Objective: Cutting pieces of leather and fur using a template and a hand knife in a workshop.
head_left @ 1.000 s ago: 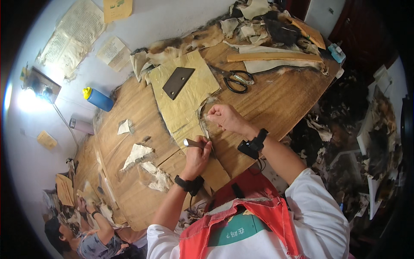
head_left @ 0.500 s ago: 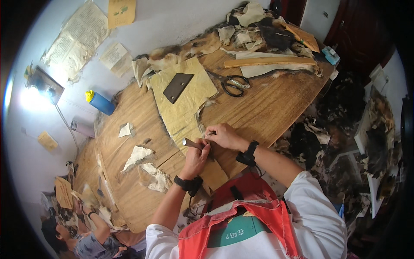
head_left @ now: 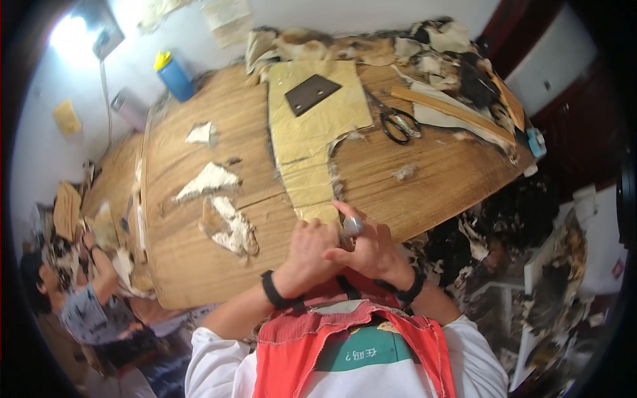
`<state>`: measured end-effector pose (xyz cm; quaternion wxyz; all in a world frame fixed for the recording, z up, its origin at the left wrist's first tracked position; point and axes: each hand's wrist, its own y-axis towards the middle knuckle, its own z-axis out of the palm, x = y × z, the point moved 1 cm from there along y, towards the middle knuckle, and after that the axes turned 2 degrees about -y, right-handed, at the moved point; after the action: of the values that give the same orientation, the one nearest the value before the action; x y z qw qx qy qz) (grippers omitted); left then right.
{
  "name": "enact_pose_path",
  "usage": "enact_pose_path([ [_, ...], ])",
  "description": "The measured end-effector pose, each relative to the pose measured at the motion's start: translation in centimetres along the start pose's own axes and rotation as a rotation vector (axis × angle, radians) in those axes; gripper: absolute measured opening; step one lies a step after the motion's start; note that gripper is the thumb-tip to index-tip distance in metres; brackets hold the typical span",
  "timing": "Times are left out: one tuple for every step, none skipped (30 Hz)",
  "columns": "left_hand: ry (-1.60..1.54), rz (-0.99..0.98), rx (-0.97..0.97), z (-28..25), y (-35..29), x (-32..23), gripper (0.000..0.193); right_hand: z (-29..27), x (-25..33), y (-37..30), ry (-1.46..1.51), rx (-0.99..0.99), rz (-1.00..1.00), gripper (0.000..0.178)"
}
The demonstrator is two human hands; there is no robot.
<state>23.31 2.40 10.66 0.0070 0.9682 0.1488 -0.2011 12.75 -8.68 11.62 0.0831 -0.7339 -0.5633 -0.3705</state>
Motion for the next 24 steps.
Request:
enact_pose_path([
  [-0.019, -0.031, -0.011, 0.8, -0.5, -0.4, 0.021, 1.0, 0.2, -0.1, 0.038, 0.031, 0.139, 0.048],
  [-0.059, 0.004, -0.080, 1.4, -1.1, -0.6, 0.028, 1.5, -0.4, -0.3, 0.038, 0.066, 0.118, 0.048],
  [-0.099, 0.047, -0.148, 1.9, -1.6, -0.7, 0.038, 1.6, -1.8, -0.6, 0.149, 0.115, 0.153, 0.041],
  [-0.114, 0.022, -0.163, 2.1, -2.5, -0.5, 0.038, 1.9, -2.6, -0.7, 0.259, 0.164, 0.191, 0.036],
  [-0.246, 0.069, -0.195, 2.1, -3.3, -0.1, 0.044, 1.8, -3.0, -0.6, 0.407, 0.051, 0.312, 0.032],
  [-0.372, 0.112, -0.234, 2.1, -4.5, 0.3, 0.050, 1.5, -3.3, -0.3, 0.398, 0.080, 0.300, 0.032],
  [-0.250, 0.171, -0.333, 3.6, -5.6, 1.7, 0.063, 0.8, -3.9, 0.2, 0.812, 0.033, 0.392, 0.028],
  [-0.258, 0.155, -0.346, 3.9, -6.7, 2.6, 0.063, 0.4, -4.3, 0.7, 1.226, -0.026, 0.492, 0.024],
  [-0.233, 0.170, -0.349, 4.0, -7.7, 3.3, 0.061, 0.3, -4.4, 1.1, 1.639, -0.096, 0.595, 0.020],
  [-0.207, 0.187, -0.351, 4.2, -8.5, 3.8, 0.059, 0.8, -3.8, 1.5, 1.631, -0.080, 0.602, 0.020],
  [-0.192, 0.196, -0.282, 4.4, -9.0, 4.2, 0.058, 1.8, -2.7, 1.9, 1.656, -0.058, 0.654, 0.019],
  [-0.197, 0.188, -0.290, 4.5, -9.1, 4.2, 0.058, 2.8, -1.8, 2.2, 1.681, -0.039, 0.708, 0.019],
  [-0.183, 0.193, -0.306, 4.6, -9.1, 4.1, 0.055, 4.4, -2.2, 1.9, 1.627, 0.034, 0.740, 0.017],
  [-0.167, 0.194, -0.322, 4.6, -9.2, 4.1, 0.052, 6.0, -2.5, 1.6, 1.622, 0.048, 0.741, 0.017],
  [-0.170, 0.189, -0.329, 5.0, -9.2, 4.2, 0.052, 7.4, -2.8, 1.3, 1.298, 0.073, 0.628, 0.019],
  [-0.130, 0.199, -0.354, 5.7, -9.1, 4.5, 0.046, 8.5, -2.9, 1.0, 0.975, 0.094, 0.509, 0.020],
  [-0.087, 0.200, -0.379, 6.2, -9.1, 4.7, 0.039, 9.6, -2.9, 0.6, 0.809, 0.094, 0.445, 0.023],
  [-0.089, 0.191, -0.385, 6.3, -9.2, 4.8, 0.039, 10.3, -2.9, 0.1, 0.641, 0.088, 0.381, 0.027],
  [-0.088, 0.201, -0.372, 6.2, -9.2, 5.0, 0.037, 10.5, -3.2, -0.2, 0.495, 0.087, 0.295, 0.030],
  [-0.086, 0.212, -0.357, 6.2, -9.3, 5.3, 0.035, 10.5, -2.9, -0.4, 0.493, 0.094, 0.291, 0.030],
  [-0.087, 0.207, -0.362, 6.3, -9.4, 5.6, 0.035, 10.5, -2.4, -0.4, 0.466, 0.093, 0.295, 0.030],
  [-0.083, 0.210, -0.362, 6.4, -9.5, 5.9, 0.034, 10.6, -2.1, -0.5, 0.438, 0.090, 0.300, 0.030],
  [-0.078, 0.216, -0.361, 6.5, -9.5, 6.1, 0.032, 10.8, -1.9, -0.6, 0.435, 0.091, 0.298, 0.030],
  [-0.080, 0.217, -0.364, 6.5, -9.4, 6.1, 0.032, 10.9, -1.8, -0.8, 0.381, 0.087, 0.286, 0.030],
])
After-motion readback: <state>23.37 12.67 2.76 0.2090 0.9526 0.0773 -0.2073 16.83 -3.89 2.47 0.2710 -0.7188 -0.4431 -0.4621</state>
